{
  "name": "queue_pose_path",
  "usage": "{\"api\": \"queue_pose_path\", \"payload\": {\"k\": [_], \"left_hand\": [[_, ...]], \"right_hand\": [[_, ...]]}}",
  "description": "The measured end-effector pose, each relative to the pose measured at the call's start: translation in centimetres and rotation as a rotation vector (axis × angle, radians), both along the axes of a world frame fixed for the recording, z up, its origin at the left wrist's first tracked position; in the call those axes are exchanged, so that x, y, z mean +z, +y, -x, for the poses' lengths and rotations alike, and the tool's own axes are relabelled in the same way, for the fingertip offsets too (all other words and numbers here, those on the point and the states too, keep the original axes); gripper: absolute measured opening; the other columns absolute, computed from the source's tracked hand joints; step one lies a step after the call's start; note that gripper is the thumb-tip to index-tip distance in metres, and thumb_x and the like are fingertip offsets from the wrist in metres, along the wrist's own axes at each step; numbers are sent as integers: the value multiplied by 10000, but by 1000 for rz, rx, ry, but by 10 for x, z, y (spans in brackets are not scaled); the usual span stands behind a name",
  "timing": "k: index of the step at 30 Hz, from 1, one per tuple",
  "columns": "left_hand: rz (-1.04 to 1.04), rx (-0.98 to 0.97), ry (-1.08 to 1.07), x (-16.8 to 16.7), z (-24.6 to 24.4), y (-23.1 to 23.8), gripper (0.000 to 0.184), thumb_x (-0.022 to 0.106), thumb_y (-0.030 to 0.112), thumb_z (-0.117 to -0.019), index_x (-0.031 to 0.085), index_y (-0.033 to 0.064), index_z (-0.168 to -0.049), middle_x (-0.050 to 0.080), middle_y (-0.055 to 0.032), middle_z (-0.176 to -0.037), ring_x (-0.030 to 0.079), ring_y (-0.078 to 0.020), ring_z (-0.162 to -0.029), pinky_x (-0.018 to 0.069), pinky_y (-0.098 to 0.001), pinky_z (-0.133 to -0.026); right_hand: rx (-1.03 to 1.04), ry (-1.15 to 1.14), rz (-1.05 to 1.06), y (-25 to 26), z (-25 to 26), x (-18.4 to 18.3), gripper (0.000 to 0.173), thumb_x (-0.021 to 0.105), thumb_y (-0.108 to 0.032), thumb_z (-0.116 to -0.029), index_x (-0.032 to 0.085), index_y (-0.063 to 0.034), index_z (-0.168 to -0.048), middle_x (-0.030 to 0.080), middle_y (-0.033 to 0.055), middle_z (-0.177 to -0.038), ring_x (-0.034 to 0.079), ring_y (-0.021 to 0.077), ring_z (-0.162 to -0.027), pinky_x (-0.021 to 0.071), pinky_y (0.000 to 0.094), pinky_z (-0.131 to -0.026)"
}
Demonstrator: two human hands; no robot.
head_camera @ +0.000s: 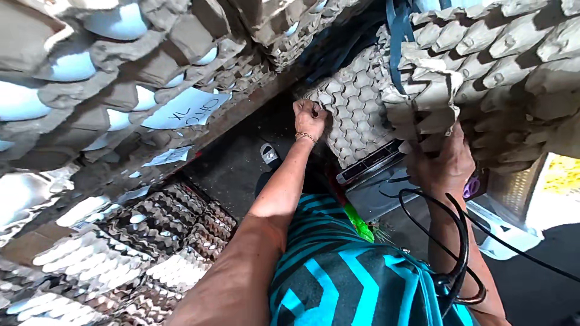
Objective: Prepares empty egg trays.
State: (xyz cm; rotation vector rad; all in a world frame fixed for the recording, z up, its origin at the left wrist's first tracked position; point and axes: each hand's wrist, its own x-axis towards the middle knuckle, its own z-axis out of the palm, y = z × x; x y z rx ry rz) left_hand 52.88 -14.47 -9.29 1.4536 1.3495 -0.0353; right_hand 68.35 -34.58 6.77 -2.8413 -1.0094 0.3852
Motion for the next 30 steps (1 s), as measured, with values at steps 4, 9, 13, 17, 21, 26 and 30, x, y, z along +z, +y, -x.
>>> {"api": "queue_pose_path", "payload": {"k": [4,9,13,17,21,26,30], "left_hand": [[-100,-66,-55,-11,-1,-2,149,749,207,-862,724,65,-899,452,-172,-1472,516,-290,-1302,490,-454,-1037],[37,-33,-27,-19,-1,12,141,741,170,-889,709,34,-915,370,-181,-1587,394,-289,-1450,406,-439,-1151],[52,-41,23,-11,2,10,161,705,185,-925,696,26,-945,506,-161,-1512,455,-247,-1430,388,-431,-1171],[-26,-146,117,6,-9,-11,230,627,199,-959,734,17,-1051,418,-150,-1597,520,-305,-1374,440,-483,-1120],[-21,-73,103,-5,-9,-14,236,655,191,-953,714,26,-1110,378,-144,-1613,512,-290,-1374,457,-453,-1110],[130,283,-25,-14,-5,9,718,804,236,-883,425,20,-1453,599,-193,-1337,622,-273,-1190,527,-427,-1007],[258,292,-125,12,-19,-10,644,800,327,-892,541,-30,-1361,653,-198,-1163,636,-296,-1079,527,-494,-963]], "right_hand": [[-1,-8,16,1,-1,0,687,722,-299,-944,455,-6,-1505,622,330,-1287,633,541,-1128,500,694,-872],[-38,17,36,5,2,3,674,726,-294,-944,466,-21,-1503,619,324,-1299,620,535,-1159,486,698,-898],[-7,11,10,1,3,-1,663,718,-293,-947,467,-17,-1496,626,327,-1277,629,540,-1133,501,691,-873],[-17,10,21,1,4,-1,663,712,-256,-946,456,-32,-1515,622,323,-1287,629,533,-1138,501,689,-864],[-39,30,43,3,3,1,672,717,-274,-947,455,-34,-1517,613,325,-1308,620,530,-1163,490,692,-894],[-47,38,40,4,4,1,679,730,-236,-929,454,-20,-1510,618,339,-1291,614,558,-1153,484,710,-889],[-40,10,18,3,2,-1,673,734,-269,-930,471,-18,-1496,624,331,-1294,619,549,-1159,479,704,-910]]}}
